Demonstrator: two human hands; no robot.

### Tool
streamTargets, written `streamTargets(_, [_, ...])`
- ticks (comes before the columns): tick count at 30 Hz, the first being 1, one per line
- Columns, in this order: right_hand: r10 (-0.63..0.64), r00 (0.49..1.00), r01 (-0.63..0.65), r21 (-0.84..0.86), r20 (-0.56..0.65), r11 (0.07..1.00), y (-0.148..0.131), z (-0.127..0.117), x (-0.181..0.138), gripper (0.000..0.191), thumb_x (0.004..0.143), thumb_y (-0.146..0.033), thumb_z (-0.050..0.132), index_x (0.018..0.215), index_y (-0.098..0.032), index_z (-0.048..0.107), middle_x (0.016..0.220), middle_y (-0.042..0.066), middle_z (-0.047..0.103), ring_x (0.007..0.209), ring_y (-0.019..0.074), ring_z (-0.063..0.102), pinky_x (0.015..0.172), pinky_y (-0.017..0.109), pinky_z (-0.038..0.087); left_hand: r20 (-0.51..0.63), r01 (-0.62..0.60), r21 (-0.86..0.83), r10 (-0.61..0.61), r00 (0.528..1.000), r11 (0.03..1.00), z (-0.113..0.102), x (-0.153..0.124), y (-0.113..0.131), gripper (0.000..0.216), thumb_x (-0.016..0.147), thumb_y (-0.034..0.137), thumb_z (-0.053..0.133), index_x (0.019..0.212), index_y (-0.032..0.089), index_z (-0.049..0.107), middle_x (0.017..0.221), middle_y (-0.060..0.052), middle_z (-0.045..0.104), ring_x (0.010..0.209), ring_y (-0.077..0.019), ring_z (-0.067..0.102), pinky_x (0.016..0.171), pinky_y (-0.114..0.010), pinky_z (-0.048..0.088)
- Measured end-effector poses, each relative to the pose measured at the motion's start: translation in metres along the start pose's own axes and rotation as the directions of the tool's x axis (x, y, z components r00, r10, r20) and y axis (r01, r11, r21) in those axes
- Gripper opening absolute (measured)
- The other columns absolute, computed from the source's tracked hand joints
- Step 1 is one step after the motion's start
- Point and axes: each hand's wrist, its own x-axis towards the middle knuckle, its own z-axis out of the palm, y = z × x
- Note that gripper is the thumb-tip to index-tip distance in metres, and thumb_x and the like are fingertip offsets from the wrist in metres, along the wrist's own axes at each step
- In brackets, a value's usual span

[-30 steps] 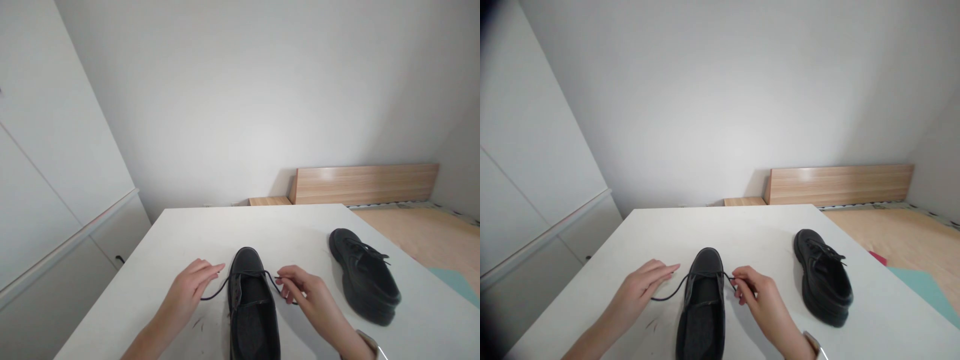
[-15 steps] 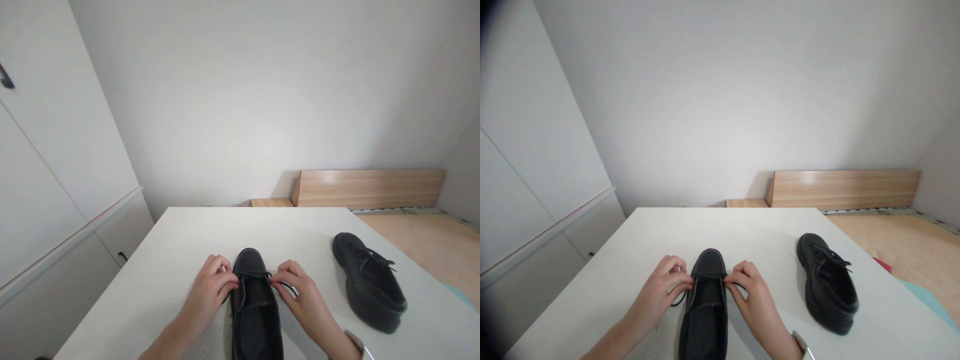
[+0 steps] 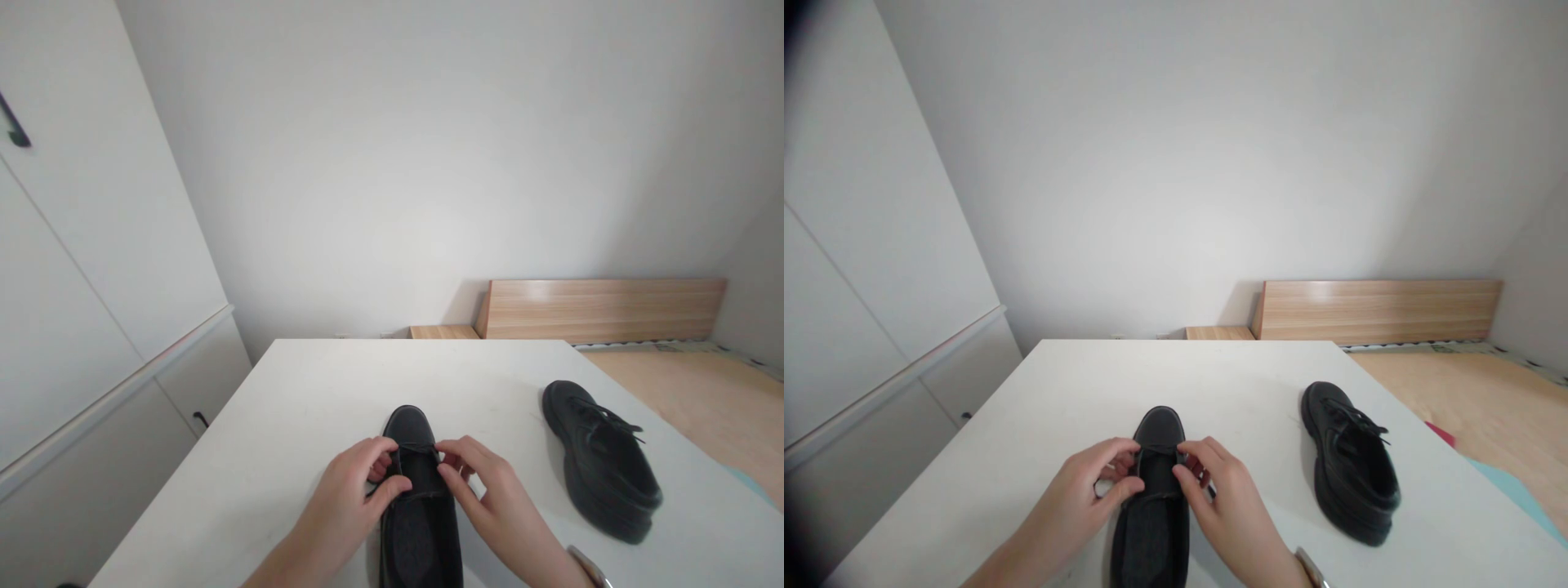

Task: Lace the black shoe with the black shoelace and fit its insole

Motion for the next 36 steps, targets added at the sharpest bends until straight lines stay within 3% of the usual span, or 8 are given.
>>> streamTargets(6, [0.026,0.995,-0.002,-0.236,0.098,0.972,-0.018,0.0,0.002,0.032,0.088,-0.008,0.047,0.112,-0.02,0.063,0.099,0.007,0.06,0.085,0.0203,0.063,0.078,0.034,0.05,0.029,-0.115,0.156,0.112,0.993,0.981,-0.005,-0.001,0.011,0.038,0.084,0.005,0.044,0.115,0.019,0.063,0.109,-0.008,0.062,0.094,-0.0197,0.066,0.087,-0.033,0.054])
streamTargets(18, [0.096,0.995,-0.048,-0.657,0.038,0.752,-0.027,0.018,0.014,0.028,0.09,-0.001,0.044,0.093,-0.019,0.065,0.093,0.008,0.063,0.077,0.0242,0.067,0.061,0.033,0.048,0.204,-0.074,0.554,-0.05,0.978,0.829,0.007,0.018,0.03,0.032,0.084,-0.003,0.039,0.09,0.013,0.066,0.107,-0.012,0.059,0.088,-0.0203,0.066,0.086,-0.034,0.054])
streamTargets(21, [-0.01,1.0,0.001,-0.479,-0.016,0.878,-0.031,0.014,0.014,0.023,0.089,-0.001,0.048,0.089,-0.019,0.062,0.095,0.007,0.062,0.082,0.0224,0.064,0.066,0.033,0.049,0.114,-0.099,0.464,0.051,0.992,0.881,0.0,0.016,0.034,0.027,0.087,0.0,0.041,0.086,0.016,0.063,0.103,-0.009,0.059,0.087,-0.0199,0.064,0.081,-0.034,0.053])
streamTargets(24, [-0.148,0.978,0.137,-0.081,-0.147,0.987,-0.042,0.0,0.014,0.019,0.092,-0.004,0.049,0.088,-0.02,0.057,0.086,0.002,0.06,0.077,0.0166,0.061,0.067,0.029,0.05,-0.085,-0.238,0.235,0.264,0.961,0.942,-0.022,0.008,0.048,0.02,0.092,0.008,0.045,0.085,0.019,0.06,0.093,-0.004,0.058,0.083,-0.0172,0.061,0.075,-0.029,0.051])
streamTargets(28, [-0.25,0.865,0.382,0.248,-0.435,0.89,-0.072,-0.03,0.016,0.011,0.097,-0.014,0.051,0.096,-0.022,0.057,0.083,-0.001,0.06,0.073,0.0135,0.063,0.065,0.027,0.051,-0.47,-0.388,0.131,0.402,0.786,0.912,-0.063,-0.006,0.08,0.012,0.093,0.013,0.053,0.089,0.022,0.06,0.086,0.0,0.059,0.081,-0.0145,0.058,0.073,-0.025,0.048])
streamTargets(32, [-0.269,0.716,0.516,0.228,-0.644,0.826,-0.099,-0.052,0.02,0.014,0.095,-0.011,0.055,0.098,-0.022,0.062,0.093,0.002,0.061,0.072,0.0121,0.065,0.066,0.027,0.053,-0.733,-0.437,0.099,0.362,0.575,0.894,-0.087,-0.011,0.103,0.007,0.089,0.016,0.061,0.089,0.023,0.063,0.085,0.002,0.059,0.077,-0.0136,0.058,0.069,-0.024,0.048])
streamTargets(34, [-0.281,0.707,0.519,0.207,-0.649,0.829,-0.106,-0.056,0.023,0.014,0.094,-0.01,0.056,0.098,-0.022,0.063,0.093,0.002,0.062,0.07,0.012,0.064,0.064,0.027,0.053,-0.728,-0.451,0.057,0.346,0.592,0.891,-0.087,-0.009,0.107,0.004,0.088,0.019,0.063,0.088,0.022,0.064,0.081,0.002,0.06,0.073,-0.0133,0.06,0.068,-0.023,0.049])
streamTargets(36, [-0.327,0.739,0.523,0.195,-0.59,0.83,-0.109,-0.055,0.026,0.014,0.094,-0.011,0.057,0.096,-0.022,0.064,0.09,0.002,0.062,0.073,0.0138,0.063,0.065,0.029,0.052,-0.66,-0.436,-0.004,0.325,0.677,0.9,-0.082,-0.005,0.107,0.002,0.09,0.021,0.062,0.091,0.021,0.064,0.075,0.003,0.063,0.066,-0.0132,0.062,0.064,-0.024,0.051])
